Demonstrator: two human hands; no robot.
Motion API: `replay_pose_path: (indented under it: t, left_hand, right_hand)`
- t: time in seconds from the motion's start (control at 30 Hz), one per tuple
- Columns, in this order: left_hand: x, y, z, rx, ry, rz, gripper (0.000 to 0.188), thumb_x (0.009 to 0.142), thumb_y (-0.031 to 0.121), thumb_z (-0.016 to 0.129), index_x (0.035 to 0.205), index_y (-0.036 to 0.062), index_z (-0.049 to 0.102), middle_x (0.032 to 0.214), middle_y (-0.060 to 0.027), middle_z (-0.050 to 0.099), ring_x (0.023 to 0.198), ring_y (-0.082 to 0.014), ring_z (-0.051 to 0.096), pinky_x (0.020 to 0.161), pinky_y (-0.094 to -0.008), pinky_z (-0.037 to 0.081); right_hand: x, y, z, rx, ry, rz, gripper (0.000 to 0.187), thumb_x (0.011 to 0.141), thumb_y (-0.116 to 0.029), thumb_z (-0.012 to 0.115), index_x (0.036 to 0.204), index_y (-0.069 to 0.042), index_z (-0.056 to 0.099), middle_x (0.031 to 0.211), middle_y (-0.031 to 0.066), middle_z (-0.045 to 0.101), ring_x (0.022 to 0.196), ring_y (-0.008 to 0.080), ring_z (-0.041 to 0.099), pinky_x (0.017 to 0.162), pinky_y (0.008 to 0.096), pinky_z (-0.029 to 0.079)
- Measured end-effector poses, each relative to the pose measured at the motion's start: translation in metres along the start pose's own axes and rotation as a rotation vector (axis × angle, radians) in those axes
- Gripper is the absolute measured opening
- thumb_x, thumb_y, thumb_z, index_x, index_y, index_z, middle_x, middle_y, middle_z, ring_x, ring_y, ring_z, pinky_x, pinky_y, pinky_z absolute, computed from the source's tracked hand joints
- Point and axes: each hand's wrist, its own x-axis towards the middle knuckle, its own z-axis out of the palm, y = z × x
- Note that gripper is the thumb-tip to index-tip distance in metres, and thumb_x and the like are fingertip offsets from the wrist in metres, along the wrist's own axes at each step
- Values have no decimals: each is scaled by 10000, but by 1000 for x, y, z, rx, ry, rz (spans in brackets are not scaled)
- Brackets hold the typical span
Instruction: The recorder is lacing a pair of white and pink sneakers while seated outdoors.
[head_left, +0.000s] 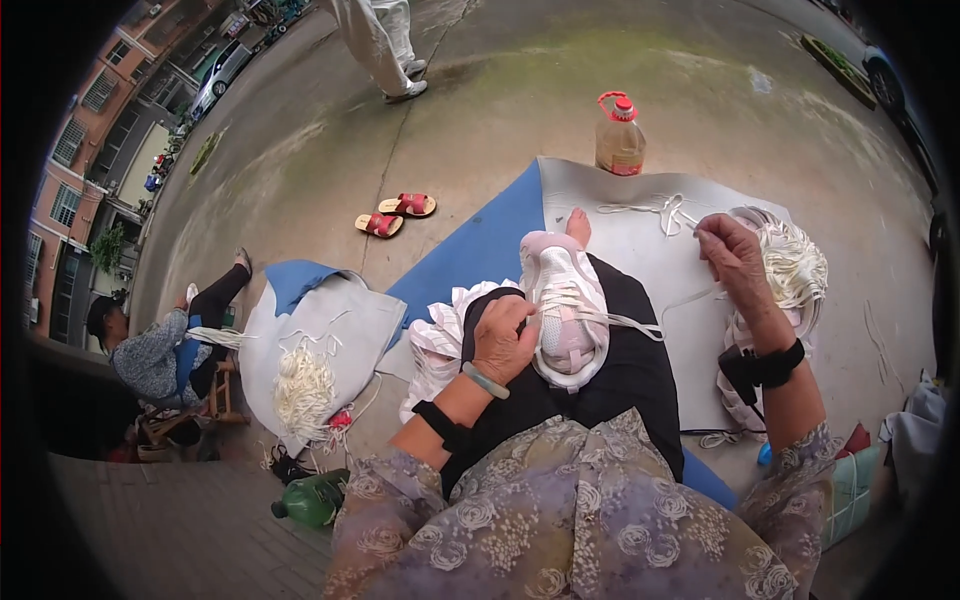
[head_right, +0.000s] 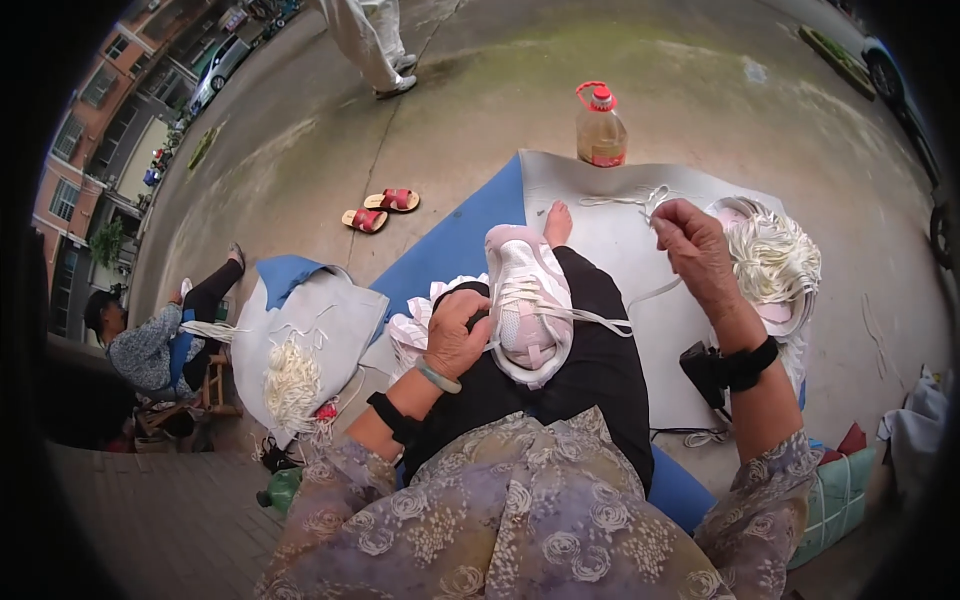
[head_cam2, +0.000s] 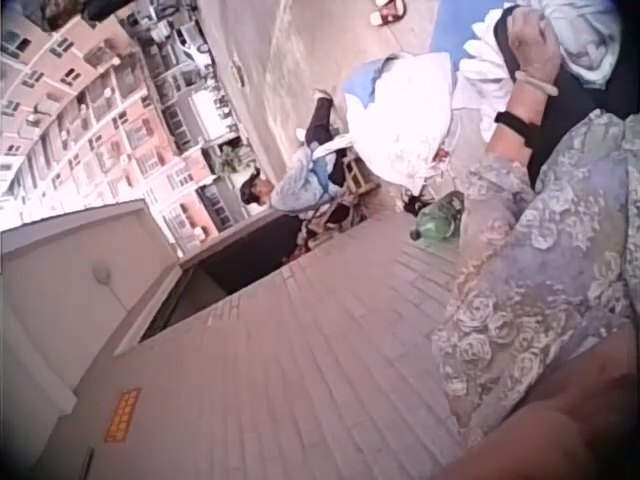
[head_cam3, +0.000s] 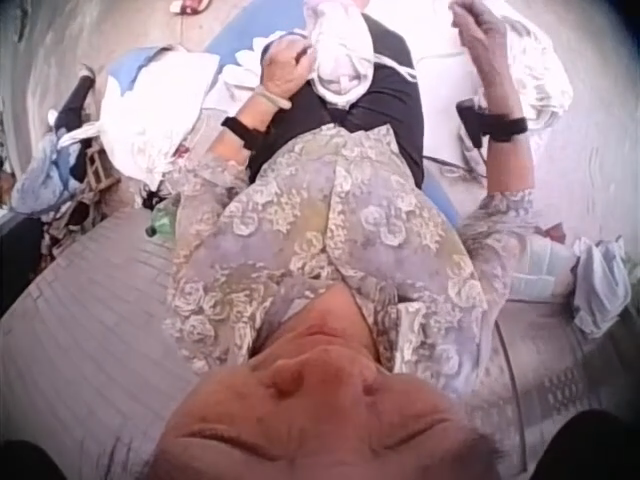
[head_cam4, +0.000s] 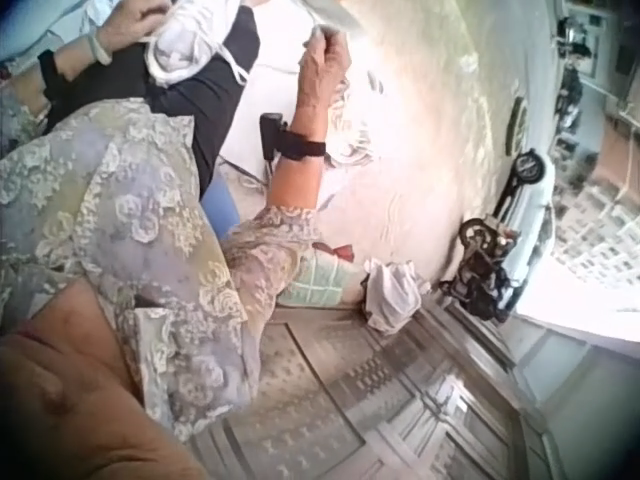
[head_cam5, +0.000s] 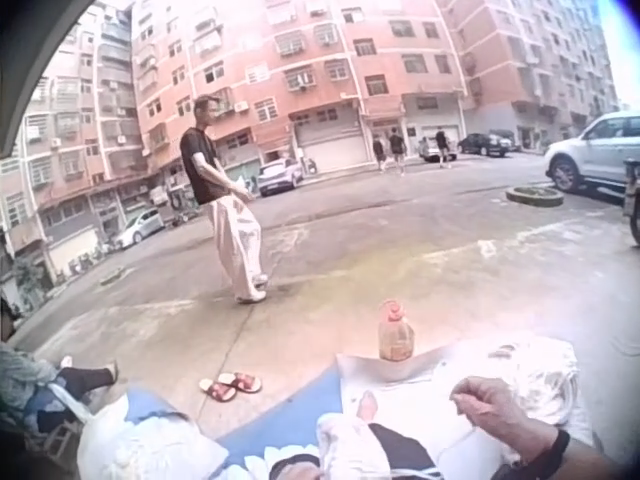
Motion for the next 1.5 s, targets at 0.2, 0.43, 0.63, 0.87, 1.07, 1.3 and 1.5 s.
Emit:
replay_pose_path:
  t: [0.2, 0.43, 0.63, 0.87, 1.07, 1.3, 1.5]
  left_hand:
    - [-9, 3, 16, -104, -91, -116, 232, 638, 68, 634, 863, 39, 588, 921, -104, 542, 865, -286, 524, 769, -346, 420]
    - [-7, 4, 23, -23, -163, -49, 221, 646, 43, 608, 866, 53, 587, 940, -106, 496, 870, -297, 502, 746, -360, 422]
    - [-5, 0, 26, -11, -136, -32, 226, 655, 8, 594, 872, 45, 542, 945, -119, 486, 858, -314, 498, 724, -362, 429]
    - [-5, -5, 28, 18, -150, 7, 217, 662, -25, 545, 869, 32, 517, 949, -134, 477, 859, -324, 494, 709, -383, 443]
    - [-3, -3, 25, 47, -176, 44, 219, 635, -30, 530, 847, 23, 513, 939, -135, 470, 864, -319, 487, 693, -382, 457]
    - [-6, -11, 24, 3, -195, 90, 206, 636, -44, 514, 835, 8, 508, 919, -141, 468, 861, -325, 485, 694, -384, 455]
    - [-6, -10, 24, -58, -195, 62, 236, 615, -76, 499, 838, 2, 506, 896, -155, 476, 849, -345, 490, 724, -388, 431]
  right_hand:
    - [-46, 67, 116, -432, -149, -458, 94, 698, -41, 582, 786, -53, 553, 970, 95, 532, 946, 269, 501, 791, 366, 401]
    - [-38, 69, 131, -844, -267, -719, 95, 693, -105, 562, 764, -44, 548, 1108, 135, 477, 1138, 323, 394, 958, 513, 265]
    - [-36, 73, 127, -919, -273, -753, 129, 667, -118, 552, 760, -29, 543, 1168, 148, 452, 1199, 322, 349, 994, 538, 211]
    - [-35, 76, 141, -979, -192, -716, 133, 660, -110, 540, 739, -4, 556, 1171, 169, 464, 1215, 321, 336, 990, 550, 213]
    - [-34, 72, 140, -1005, -201, -711, 162, 657, -128, 545, 744, 8, 561, 1155, 169, 473, 1193, 315, 357, 975, 524, 248]
    - [-36, 76, 126, -795, -321, -731, 175, 629, -99, 578, 771, -3, 542, 1051, 130, 505, 991, 281, 468, 868, 414, 360]
    - [-38, 79, 129, -709, -278, -695, 178, 589, -38, 584, 736, -11, 487, 1026, 145, 513, 903, 299, 499, 798, 390, 416]
